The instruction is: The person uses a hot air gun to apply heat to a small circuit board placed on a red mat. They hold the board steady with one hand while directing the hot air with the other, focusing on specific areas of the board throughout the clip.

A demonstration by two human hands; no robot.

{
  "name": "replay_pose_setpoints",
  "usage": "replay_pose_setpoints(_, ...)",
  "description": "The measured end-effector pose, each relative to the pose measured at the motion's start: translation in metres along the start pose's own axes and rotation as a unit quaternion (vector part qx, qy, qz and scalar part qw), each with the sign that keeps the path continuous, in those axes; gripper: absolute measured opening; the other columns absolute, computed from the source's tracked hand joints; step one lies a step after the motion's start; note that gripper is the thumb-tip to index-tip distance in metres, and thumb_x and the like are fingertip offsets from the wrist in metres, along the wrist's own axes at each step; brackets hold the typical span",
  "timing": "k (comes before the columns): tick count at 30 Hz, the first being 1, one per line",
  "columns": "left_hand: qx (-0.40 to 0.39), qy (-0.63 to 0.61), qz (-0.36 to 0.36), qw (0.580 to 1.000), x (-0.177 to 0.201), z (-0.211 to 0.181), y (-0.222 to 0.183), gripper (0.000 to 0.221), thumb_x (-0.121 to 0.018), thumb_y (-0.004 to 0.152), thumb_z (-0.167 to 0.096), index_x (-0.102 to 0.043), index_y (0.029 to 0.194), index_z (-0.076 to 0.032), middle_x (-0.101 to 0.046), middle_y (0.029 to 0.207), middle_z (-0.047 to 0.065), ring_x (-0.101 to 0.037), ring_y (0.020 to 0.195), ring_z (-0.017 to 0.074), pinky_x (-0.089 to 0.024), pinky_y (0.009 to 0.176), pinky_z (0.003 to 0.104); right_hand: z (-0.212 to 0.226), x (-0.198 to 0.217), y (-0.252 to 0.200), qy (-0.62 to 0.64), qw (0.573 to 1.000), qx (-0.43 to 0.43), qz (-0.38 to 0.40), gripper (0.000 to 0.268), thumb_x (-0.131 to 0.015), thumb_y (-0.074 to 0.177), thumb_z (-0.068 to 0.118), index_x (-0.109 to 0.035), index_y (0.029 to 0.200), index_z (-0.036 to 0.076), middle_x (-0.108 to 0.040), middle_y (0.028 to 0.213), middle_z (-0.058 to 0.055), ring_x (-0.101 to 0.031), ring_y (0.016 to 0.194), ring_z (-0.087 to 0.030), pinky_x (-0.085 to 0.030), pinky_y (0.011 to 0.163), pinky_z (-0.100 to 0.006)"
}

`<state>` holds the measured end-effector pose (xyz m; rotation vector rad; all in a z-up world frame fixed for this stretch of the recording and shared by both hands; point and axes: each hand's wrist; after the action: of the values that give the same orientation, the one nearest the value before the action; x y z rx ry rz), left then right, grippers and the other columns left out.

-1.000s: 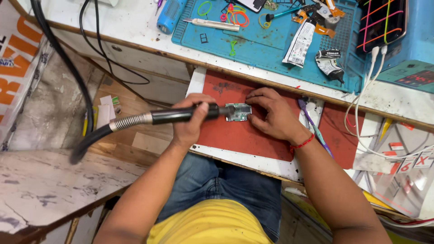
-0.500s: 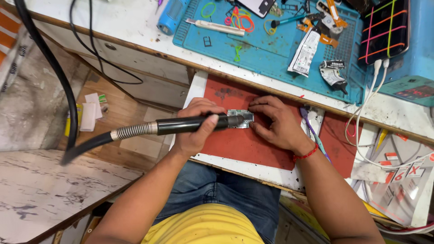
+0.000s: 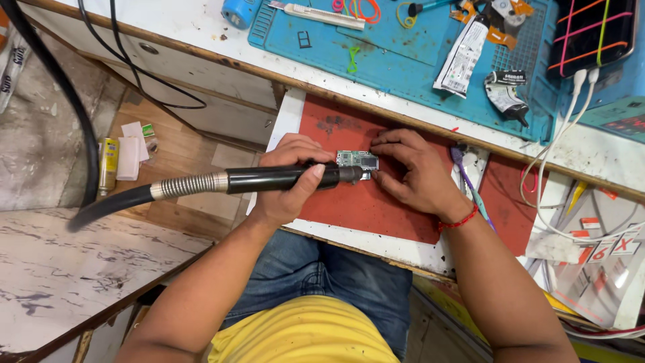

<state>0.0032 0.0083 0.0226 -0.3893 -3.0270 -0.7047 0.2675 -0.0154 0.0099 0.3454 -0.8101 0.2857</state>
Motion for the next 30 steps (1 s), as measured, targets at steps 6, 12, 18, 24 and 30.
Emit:
replay_pose_setpoints(6,0.026,-0.01,-0.014,1.0,0.0,0.005,-0.004,0.02,-0.064,0.1,-0.018,-0.071,0.107,0.0,-0.07,0.109,0.011,-0.065,0.108,0.0251,-0.052,0.102,0.038,0.003,0.001,0.002,0.005,1.0,-0.007,0.004,0.037,-0.078,0.08,0.011,-0.07,0.115,0.002,-0.065,0.123,-0.014,-0.063,0.118,-0.032,-0.052,0.101,-0.041)
replay_pose_setpoints(12,0.057,-0.051,-0.031,0.997,0.002,0.017,-0.009,0.02,-0.064,0.1,-0.019,-0.071,0.106,-0.001,-0.071,0.109,0.012,-0.066,0.106,0.0236,-0.053,0.101,0.037,0.005,0.0,0.001,0.01,1.0,-0.011,0.0,0.036,-0.077,0.082,0.011,-0.07,0.116,0.002,-0.064,0.126,-0.013,-0.062,0.12,-0.032,-0.052,0.103,-0.041)
replay_pose_setpoints(18,0.053,-0.033,-0.059,0.996,0.001,0.012,-0.01,0.018,-0.064,0.1,-0.016,-0.07,0.107,0.0,-0.069,0.111,0.012,-0.067,0.107,0.0244,-0.054,0.102,0.037,0.006,-0.002,0.004,-0.015,1.0,-0.012,-0.007,0.036,-0.078,0.083,0.013,-0.07,0.116,0.003,-0.064,0.127,-0.014,-0.062,0.12,-0.033,-0.052,0.102,-0.042)
replay_pose_setpoints(24,-0.01,-0.001,0.011,1.0,0.0,0.004,-0.001,0.017,-0.067,0.096,-0.014,-0.071,0.105,0.0,-0.071,0.105,0.012,-0.066,0.108,0.0259,-0.053,0.103,0.038,0.007,0.001,0.003,-0.004,1.0,-0.011,-0.002,0.037,-0.077,0.082,0.012,-0.07,0.117,0.002,-0.063,0.125,-0.015,-0.061,0.119,-0.034,-0.051,0.102,-0.042)
replay_pose_setpoints(30,0.007,-0.005,-0.006,1.0,0.0,0.007,-0.007,0.019,-0.067,0.097,-0.018,-0.071,0.105,-0.001,-0.072,0.106,0.011,-0.065,0.107,0.026,-0.053,0.102,0.038,0.003,-0.002,0.0,-0.009,1.0,-0.01,-0.007,0.039,-0.076,0.083,0.012,-0.069,0.119,0.001,-0.063,0.126,-0.016,-0.061,0.119,-0.034,-0.052,0.101,-0.042)
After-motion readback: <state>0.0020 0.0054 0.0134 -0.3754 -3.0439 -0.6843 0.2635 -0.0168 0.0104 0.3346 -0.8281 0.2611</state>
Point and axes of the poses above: each hand's wrist, its own y-axis towards the middle knuckle, its own x-axis out of the back of the hand, z = x × y
